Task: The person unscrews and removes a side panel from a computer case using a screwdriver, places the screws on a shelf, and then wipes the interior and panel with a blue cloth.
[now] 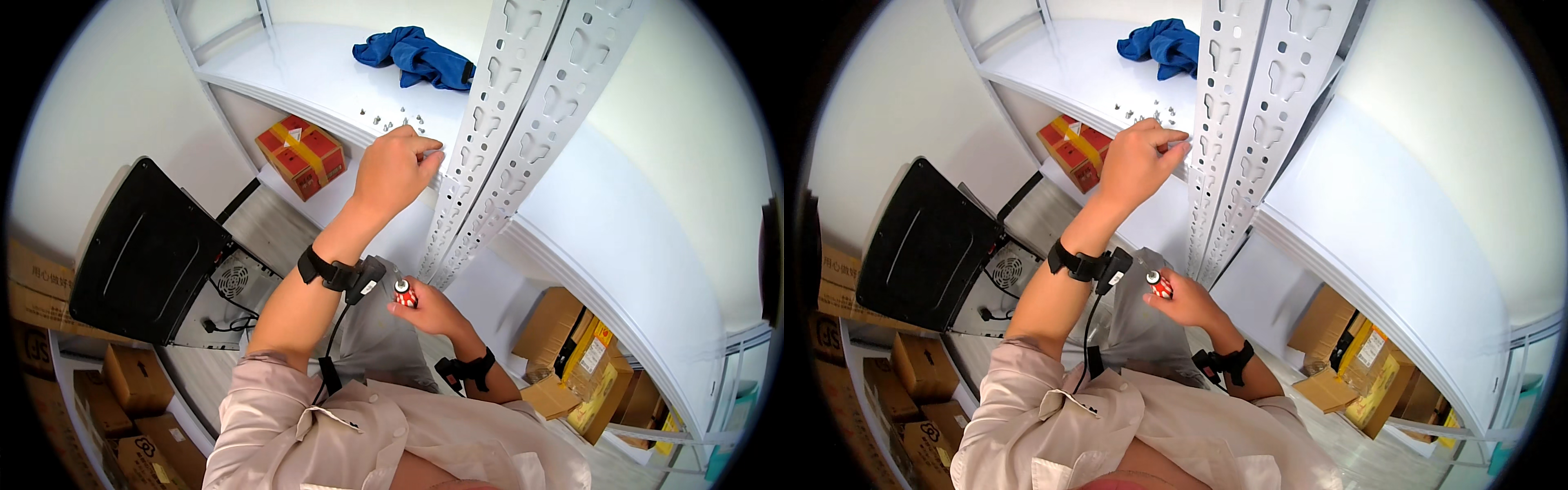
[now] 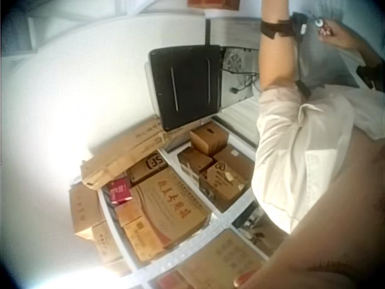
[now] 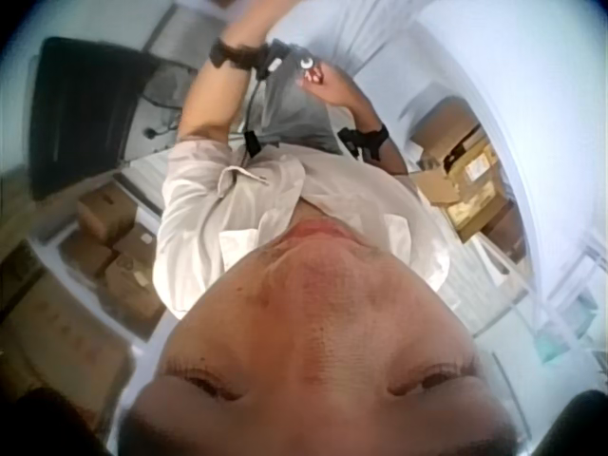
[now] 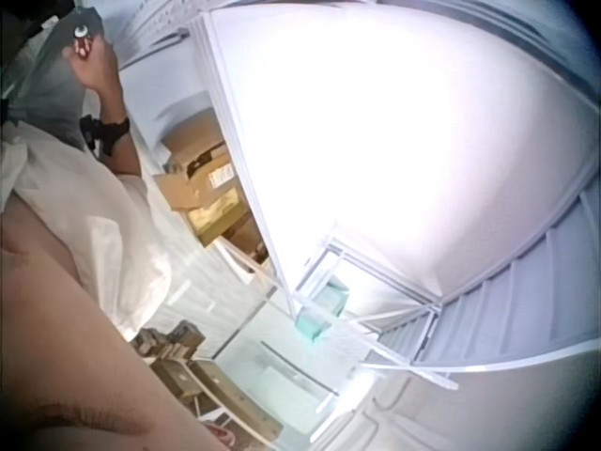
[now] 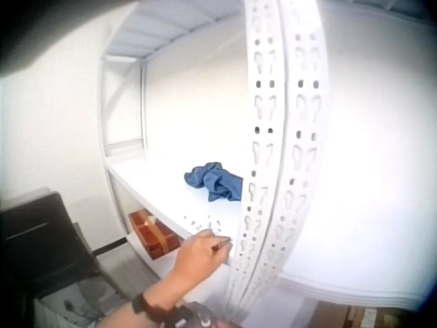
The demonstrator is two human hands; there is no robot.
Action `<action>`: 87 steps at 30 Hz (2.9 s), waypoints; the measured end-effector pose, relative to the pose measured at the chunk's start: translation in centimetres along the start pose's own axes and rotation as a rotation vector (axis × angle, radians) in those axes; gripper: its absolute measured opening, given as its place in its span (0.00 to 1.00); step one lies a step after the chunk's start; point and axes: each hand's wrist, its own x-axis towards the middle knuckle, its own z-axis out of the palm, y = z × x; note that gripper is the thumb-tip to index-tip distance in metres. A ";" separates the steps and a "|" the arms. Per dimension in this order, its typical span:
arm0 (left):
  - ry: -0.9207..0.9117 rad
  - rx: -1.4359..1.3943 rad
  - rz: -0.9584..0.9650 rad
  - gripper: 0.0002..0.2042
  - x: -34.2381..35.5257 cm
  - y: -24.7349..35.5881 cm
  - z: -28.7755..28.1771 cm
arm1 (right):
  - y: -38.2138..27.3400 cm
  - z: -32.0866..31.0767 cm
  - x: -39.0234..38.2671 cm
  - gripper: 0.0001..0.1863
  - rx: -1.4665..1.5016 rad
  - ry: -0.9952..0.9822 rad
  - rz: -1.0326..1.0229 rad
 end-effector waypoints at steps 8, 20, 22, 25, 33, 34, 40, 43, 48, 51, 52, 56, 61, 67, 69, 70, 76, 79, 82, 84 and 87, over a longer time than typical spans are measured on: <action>-0.264 0.181 -0.052 0.07 2.2 1.3 -0.7 | 0.1 -0.5 -0.2 0.18 -0.019 -0.017 -0.015; -0.218 0.045 -0.079 0.05 1.5 1.9 -0.8 | 0.3 -0.8 0.0 0.20 -0.032 -0.043 0.002; -0.181 0.011 -0.059 0.05 1.3 1.8 -0.7 | 0.4 -0.8 0.1 0.20 -0.029 -0.040 0.000; -0.120 -0.022 -0.025 0.04 1.1 1.0 -0.2 | 0.3 -0.8 0.3 0.20 -0.036 -0.030 -0.002; -0.028 -0.202 -0.037 0.07 1.1 0.5 -0.1 | 0.8 -1.0 0.7 0.20 -0.023 -0.027 0.009; -0.014 -0.179 -0.013 0.07 1.1 0.4 0.0 | 0.9 -1.1 0.8 0.20 -0.028 -0.025 0.013; -0.025 -0.108 0.045 0.08 0.9 -0.3 -0.1 | 1.1 -0.8 1.0 0.19 -0.031 -0.014 -0.013; 0.017 -0.097 0.046 0.07 0.8 -0.6 0.2 | 0.9 -0.5 1.0 0.19 -0.031 -0.015 -0.006; 0.064 -0.091 0.030 0.06 0.8 -0.3 0.4 | 1.7 -0.5 1.3 0.33 -0.056 -0.052 0.044; 0.047 -0.103 0.016 0.06 0.7 -0.5 0.4 | 2.2 -0.2 1.2 0.32 -0.040 -0.028 0.024; 0.033 -0.123 -0.003 0.06 0.7 -0.3 0.2 | 2.1 -0.3 1.2 0.31 -0.035 -0.026 0.023; 0.006 -0.159 -0.081 0.06 0.6 0.0 0.0 | 2.1 0.0 1.1 0.30 -0.031 -0.018 -0.004; -0.008 -0.078 -0.203 0.08 0.4 -0.1 0.4 | 2.3 0.2 0.9 0.28 -0.016 -0.020 0.002; -0.084 -0.274 -0.437 0.11 0.6 -0.2 0.7 | 2.2 0.3 1.1 0.26 0.000 -0.038 0.001; -0.083 -0.338 -0.480 0.12 0.6 -0.2 0.7 | 2.1 0.3 1.1 0.26 0.008 -0.037 0.000; -0.075 -0.357 -0.487 0.12 0.5 -0.2 0.8 | 2.1 0.2 1.0 0.26 0.010 -0.033 0.004; -0.033 -0.409 -0.469 0.13 0.1 -0.7 1.5 | 2.1 0.1 0.8 0.26 0.018 -0.018 0.012; -0.018 -0.404 -0.472 0.13 0.0 -0.5 1.5 | 2.5 0.3 0.9 0.26 0.023 -0.002 -0.006; -0.031 -0.410 -0.501 0.13 0.0 -0.2 1.0 | 2.3 0.3 0.9 0.26 0.021 -0.001 -0.001; -0.032 -0.412 -0.496 0.13 -0.2 -0.2 0.9 | 2.3 0.3 0.9 0.25 0.034 -0.003 0.000; -0.011 -0.399 -0.431 0.14 -0.5 -0.5 1.2 | 2.3 0.3 0.8 0.24 0.062 0.009 -0.010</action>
